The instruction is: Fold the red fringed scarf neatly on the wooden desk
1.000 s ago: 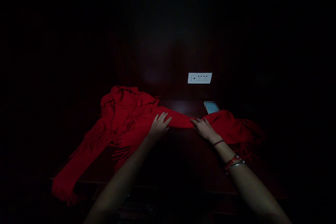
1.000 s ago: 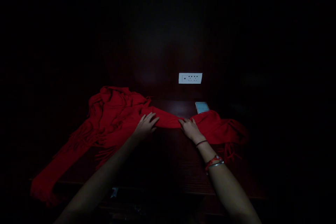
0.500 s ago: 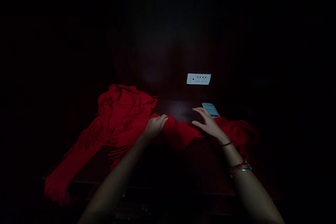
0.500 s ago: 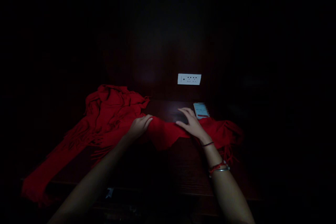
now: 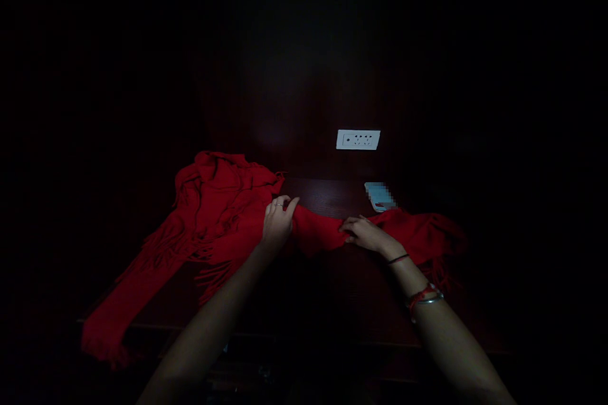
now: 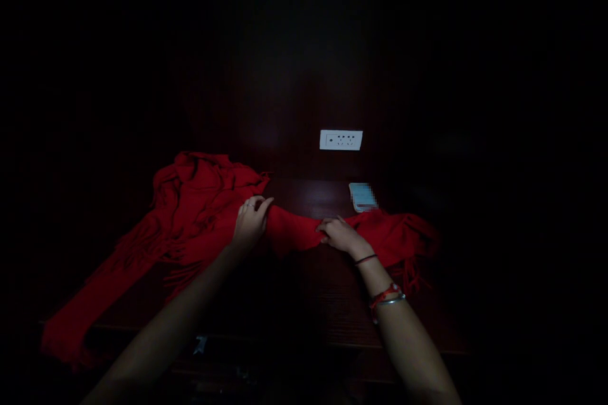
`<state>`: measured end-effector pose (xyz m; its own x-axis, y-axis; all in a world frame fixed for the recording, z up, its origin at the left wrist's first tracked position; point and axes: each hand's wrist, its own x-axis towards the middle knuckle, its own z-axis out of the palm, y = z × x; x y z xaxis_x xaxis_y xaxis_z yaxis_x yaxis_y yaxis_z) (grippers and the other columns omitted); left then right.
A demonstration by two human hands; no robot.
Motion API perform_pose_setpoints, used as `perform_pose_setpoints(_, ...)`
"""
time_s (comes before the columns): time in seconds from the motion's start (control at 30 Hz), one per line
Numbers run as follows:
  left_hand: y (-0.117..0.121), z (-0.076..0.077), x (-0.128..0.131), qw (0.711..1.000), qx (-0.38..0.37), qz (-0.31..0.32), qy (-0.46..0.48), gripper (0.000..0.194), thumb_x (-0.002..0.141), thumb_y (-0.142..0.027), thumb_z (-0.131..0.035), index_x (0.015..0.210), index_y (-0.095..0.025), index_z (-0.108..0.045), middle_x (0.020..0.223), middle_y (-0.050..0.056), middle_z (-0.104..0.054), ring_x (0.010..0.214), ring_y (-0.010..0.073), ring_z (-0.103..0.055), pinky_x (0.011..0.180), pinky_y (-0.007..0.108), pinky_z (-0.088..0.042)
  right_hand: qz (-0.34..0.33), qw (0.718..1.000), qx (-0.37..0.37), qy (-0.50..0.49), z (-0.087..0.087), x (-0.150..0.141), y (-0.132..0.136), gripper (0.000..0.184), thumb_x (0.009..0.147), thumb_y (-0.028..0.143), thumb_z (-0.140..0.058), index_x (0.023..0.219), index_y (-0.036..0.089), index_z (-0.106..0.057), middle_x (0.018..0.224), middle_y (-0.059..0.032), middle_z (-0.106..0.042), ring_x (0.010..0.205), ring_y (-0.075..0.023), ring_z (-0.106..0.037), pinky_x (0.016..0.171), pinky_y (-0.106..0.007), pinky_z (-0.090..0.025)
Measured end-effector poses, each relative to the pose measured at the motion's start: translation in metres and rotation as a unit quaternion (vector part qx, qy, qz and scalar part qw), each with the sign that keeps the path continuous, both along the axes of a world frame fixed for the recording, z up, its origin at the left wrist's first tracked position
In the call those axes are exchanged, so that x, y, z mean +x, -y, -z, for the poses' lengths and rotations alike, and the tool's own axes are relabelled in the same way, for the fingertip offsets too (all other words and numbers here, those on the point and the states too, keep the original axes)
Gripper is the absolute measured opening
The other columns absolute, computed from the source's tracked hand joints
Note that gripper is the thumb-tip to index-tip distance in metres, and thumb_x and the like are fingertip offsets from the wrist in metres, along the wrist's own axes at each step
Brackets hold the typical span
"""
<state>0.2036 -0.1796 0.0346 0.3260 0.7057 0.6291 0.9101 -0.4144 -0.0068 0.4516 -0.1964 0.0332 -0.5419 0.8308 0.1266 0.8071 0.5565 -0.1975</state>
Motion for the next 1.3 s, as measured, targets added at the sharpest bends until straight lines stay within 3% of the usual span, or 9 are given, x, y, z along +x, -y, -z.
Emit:
perform_pose_setpoints(0.17,0.033,0.004,0.031,0.982,-0.066,0.174,-0.046,0.051,0.076,-0.048,-0.046,0.118,-0.02,-0.043,0.106,0.008,-0.051,0.095,0.0215,-0.048,0.08,0.033,-0.039,0.065,0.976,0.107,-0.177,-0.003,-0.005,-0.005,0.024,0.083,0.021,-0.037,0.083,0.016,-0.06,0.082,-0.0066,-0.062,0.078,-0.0161,-0.056,0.072,-0.027,-0.041)
perform_pose_setpoints(0.37,0.022,0.013,0.033,0.995,-0.08,0.04,-0.052,0.04,0.08,-0.014,-0.039,0.119,-0.017,-0.041,0.107,0.008,-0.052,0.094,0.0197,-0.05,0.075,0.029,-0.041,0.166,0.914,0.218,-0.299,-0.026,-0.004,0.012,0.024,0.08,0.036,-0.044,0.075,0.018,-0.06,0.073,-0.003,-0.064,0.068,-0.0161,-0.057,0.064,-0.025,-0.041)
perform_pose_setpoints(0.5,0.018,0.003,0.024,0.996,-0.075,0.042,-0.001,0.04,0.078,-0.007,-0.035,0.116,-0.018,-0.044,0.11,0.007,-0.051,0.097,0.0186,-0.049,0.073,0.026,-0.042,0.177,0.907,0.246,-0.293,-0.035,-0.003,0.017,0.029,0.078,0.041,-0.046,0.072,0.018,-0.062,0.069,-0.0027,-0.064,0.061,-0.015,-0.056,0.06,-0.024,-0.04)
perform_pose_setpoints(0.73,0.01,-0.089,0.018,0.98,-0.09,0.178,0.012,0.03,0.074,-0.004,-0.031,0.077,-0.017,-0.057,0.092,0.003,-0.056,0.084,0.0139,-0.052,0.075,0.023,-0.041,0.19,0.887,0.33,-0.262,-0.118,0.017,0.014,0.029,0.076,0.042,-0.05,0.066,0.017,-0.061,0.057,-0.0004,-0.059,0.051,-0.0115,-0.051,0.05,-0.023,-0.035)
perform_pose_setpoints(0.87,-0.006,-0.136,0.01,0.987,-0.117,0.063,-0.086,0.022,0.075,-0.014,-0.039,0.078,-0.016,-0.06,0.092,0.006,-0.058,0.082,0.0196,-0.055,0.071,0.029,-0.043,0.22,0.823,0.418,-0.315,-0.191,0.031,0.025,0.028,0.075,0.042,-0.051,0.066,0.017,-0.059,0.059,-0.002,-0.058,0.052,-0.011,-0.048,0.048,-0.024,-0.034)
perform_pose_setpoints(0.97,-0.015,-0.142,0.004,0.988,-0.133,-0.04,-0.073,0.022,0.075,-0.017,-0.041,0.087,-0.014,-0.06,0.091,0.01,-0.06,0.083,0.0226,-0.057,0.07,0.031,-0.044,0.242,0.797,0.447,-0.326,-0.221,0.047,0.03,0.029,0.075,0.046,-0.048,0.068,0.019,-0.058,0.062,-0.0028,-0.057,0.053,-0.0119,-0.048,0.047,-0.025,-0.034)
perform_pose_setpoints(1.13,-0.021,-0.125,0.007,0.992,-0.043,-0.054,0.104,0.03,0.079,-0.033,-0.045,0.093,-0.009,-0.057,0.098,0.014,-0.057,0.089,0.0227,-0.054,0.074,0.031,-0.043,0.364,0.858,0.328,-0.153,-0.198,0.068,0.016,0.021,0.076,0.034,-0.051,0.071,0.016,-0.06,0.067,-0.0085,-0.058,0.066,-0.0188,-0.054,0.062,-0.035,-0.04)
perform_pose_setpoints(1.2,-0.022,-0.119,0.015,0.983,0.007,-0.007,0.184,0.023,0.078,-0.029,-0.047,0.089,-0.011,-0.057,0.094,0.011,-0.057,0.087,0.0192,-0.053,0.075,0.028,-0.042,0.33,0.92,0.203,-0.056,-0.173,0.059,0.008,0.017,0.072,0.03,-0.056,0.078,0.015,-0.061,0.077,-0.0111,-0.06,0.078,-0.0235,-0.055,0.068,-0.038,-0.04)
perform_pose_setpoints(1.3,-0.019,-0.113,0.032,0.967,0.014,0.075,0.241,0.01,0.076,-0.022,-0.051,0.076,-0.014,-0.056,0.077,0.004,-0.058,0.074,0.0147,-0.053,0.07,0.025,-0.042,0.185,0.969,0.155,-0.054,-0.134,0.02,0.001,0.052,0.061,0.037,-0.066,0.108,0.019,-0.053,0.105,-0.0103,-0.055,0.095,-0.024,-0.051,0.075,-0.035,-0.041)
